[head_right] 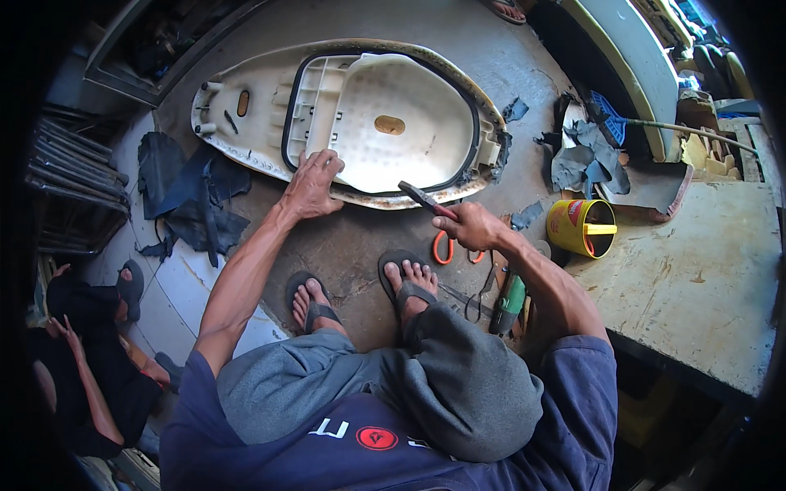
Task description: The person reupholsters a scooter seat by prying off the old blue vinyl covering and staples from the plastic seat frame using pliers and a blade, working on the floor of a workshop.
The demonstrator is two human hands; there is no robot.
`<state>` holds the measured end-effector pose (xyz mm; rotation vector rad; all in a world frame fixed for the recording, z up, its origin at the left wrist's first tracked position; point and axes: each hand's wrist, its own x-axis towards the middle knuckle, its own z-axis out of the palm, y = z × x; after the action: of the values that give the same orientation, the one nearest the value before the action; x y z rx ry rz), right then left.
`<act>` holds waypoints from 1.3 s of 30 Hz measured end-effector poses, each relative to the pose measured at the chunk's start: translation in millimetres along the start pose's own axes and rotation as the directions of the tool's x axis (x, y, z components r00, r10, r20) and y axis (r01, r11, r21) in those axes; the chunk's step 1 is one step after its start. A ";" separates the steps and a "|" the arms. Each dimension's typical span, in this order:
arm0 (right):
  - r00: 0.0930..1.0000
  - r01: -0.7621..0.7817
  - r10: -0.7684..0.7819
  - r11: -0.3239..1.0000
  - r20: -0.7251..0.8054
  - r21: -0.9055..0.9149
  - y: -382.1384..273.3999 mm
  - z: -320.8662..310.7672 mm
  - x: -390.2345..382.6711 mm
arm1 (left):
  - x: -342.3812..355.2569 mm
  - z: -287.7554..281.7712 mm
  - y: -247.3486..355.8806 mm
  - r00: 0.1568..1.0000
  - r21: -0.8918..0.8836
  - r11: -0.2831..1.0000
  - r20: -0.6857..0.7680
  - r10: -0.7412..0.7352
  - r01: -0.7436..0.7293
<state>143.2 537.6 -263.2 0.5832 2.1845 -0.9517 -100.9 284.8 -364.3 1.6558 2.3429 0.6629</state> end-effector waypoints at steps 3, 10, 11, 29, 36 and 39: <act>0.988 -0.016 0.000 0.995 -0.152 -0.101 10.7 -0.5 -9.4 | 3.4 -1.8 0.6 0.998 -0.002 0.999 0.061 -0.035 0.035; 0.915 0.061 -0.286 0.795 -0.285 -0.604 27.7 -11.0 -33.2 | 9.3 -10.1 -0.7 0.998 -0.052 0.998 0.052 -0.043 0.046; 0.917 0.021 -0.274 0.758 -0.290 -0.651 18.3 -12.0 -37.6 | 6.6 -11.3 -3.0 0.998 -0.051 0.998 0.051 -0.029 0.031; 0.959 0.002 -0.172 0.803 -0.227 -0.596 -16.9 -16.7 -25.2 | 6.9 -6.7 -2.0 0.999 -0.042 0.999 0.039 -0.022 0.024; 0.925 0.034 -0.231 0.841 -0.301 -0.541 19.6 -8.7 -22.1 | 14.9 -11.9 -0.3 0.996 -0.075 0.997 0.081 -0.023 0.029; 0.900 0.078 -0.320 0.785 -0.295 -0.615 9.0 -16.0 -16.9 | 6.7 -11.6 -3.8 0.997 -0.071 0.996 0.062 -0.041 0.045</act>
<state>153.7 553.4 -246.9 0.2358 2.7665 -0.1984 -111.2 287.2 -355.2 1.5683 2.2778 0.6710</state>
